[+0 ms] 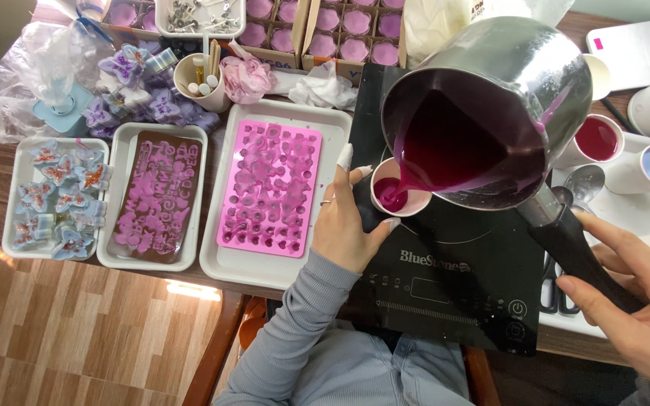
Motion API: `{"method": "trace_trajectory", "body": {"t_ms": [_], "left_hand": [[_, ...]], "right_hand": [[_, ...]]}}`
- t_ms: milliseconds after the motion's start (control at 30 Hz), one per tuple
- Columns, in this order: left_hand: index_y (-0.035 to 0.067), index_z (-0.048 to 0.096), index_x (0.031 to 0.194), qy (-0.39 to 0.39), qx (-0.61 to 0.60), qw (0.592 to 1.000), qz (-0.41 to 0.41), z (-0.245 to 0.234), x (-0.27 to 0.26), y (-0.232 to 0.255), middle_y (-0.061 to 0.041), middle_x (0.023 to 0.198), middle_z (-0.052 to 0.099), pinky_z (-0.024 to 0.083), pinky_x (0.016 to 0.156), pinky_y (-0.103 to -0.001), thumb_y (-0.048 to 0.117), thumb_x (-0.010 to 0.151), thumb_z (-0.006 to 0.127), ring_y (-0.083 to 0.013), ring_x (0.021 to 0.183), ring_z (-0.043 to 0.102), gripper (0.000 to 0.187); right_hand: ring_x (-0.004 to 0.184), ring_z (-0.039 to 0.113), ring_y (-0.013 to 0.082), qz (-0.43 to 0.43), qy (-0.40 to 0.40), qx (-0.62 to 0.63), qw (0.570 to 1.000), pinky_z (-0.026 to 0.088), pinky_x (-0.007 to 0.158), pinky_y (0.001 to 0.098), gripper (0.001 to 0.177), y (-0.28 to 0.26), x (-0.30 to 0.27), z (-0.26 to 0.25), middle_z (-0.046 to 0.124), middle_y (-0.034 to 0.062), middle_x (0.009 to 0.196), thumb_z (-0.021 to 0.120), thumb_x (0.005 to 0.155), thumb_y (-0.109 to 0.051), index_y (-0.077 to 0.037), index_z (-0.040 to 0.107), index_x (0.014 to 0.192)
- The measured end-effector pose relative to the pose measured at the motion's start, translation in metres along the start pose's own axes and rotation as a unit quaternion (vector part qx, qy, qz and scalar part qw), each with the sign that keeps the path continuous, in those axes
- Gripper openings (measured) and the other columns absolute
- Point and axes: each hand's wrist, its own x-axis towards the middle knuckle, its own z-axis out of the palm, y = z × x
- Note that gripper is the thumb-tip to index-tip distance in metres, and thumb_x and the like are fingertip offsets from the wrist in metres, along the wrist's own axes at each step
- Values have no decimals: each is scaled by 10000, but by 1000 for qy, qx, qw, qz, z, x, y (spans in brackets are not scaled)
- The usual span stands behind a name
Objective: The person stirs melted red wax in a saucepan on a portable induction cooktop, pours the wax into paper cups, and sets the filled cups aside. They then wipe the saucepan and the cooktop surface with a paper towel and handle silicone letter molds on the table.
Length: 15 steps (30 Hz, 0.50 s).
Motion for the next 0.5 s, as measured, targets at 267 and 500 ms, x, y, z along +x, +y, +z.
{"method": "trace_trajectory", "body": {"t_ms": [267,500], "left_hand": [[-28,65,1572,2,-24,1000,-8,-10,1,6,-198,1384,591,512,1013,-455,173,727,929,-405,1255,578,1225],[-17,78,1559,10,-39,999,-4,-15,0,5,-195,1388,607,498,1031,-465,159,741,914,-423,1255,584,1183]], "right_hand": [[803,787,222,14,1,0,1000,616,651,349,821,-12,0,1,731,143,1020,728,859,-70,-149,478,1637],[972,794,261,17,-2,-18,1000,628,868,393,800,-17,0,0,728,169,1035,707,862,-61,-123,466,1623]]}}
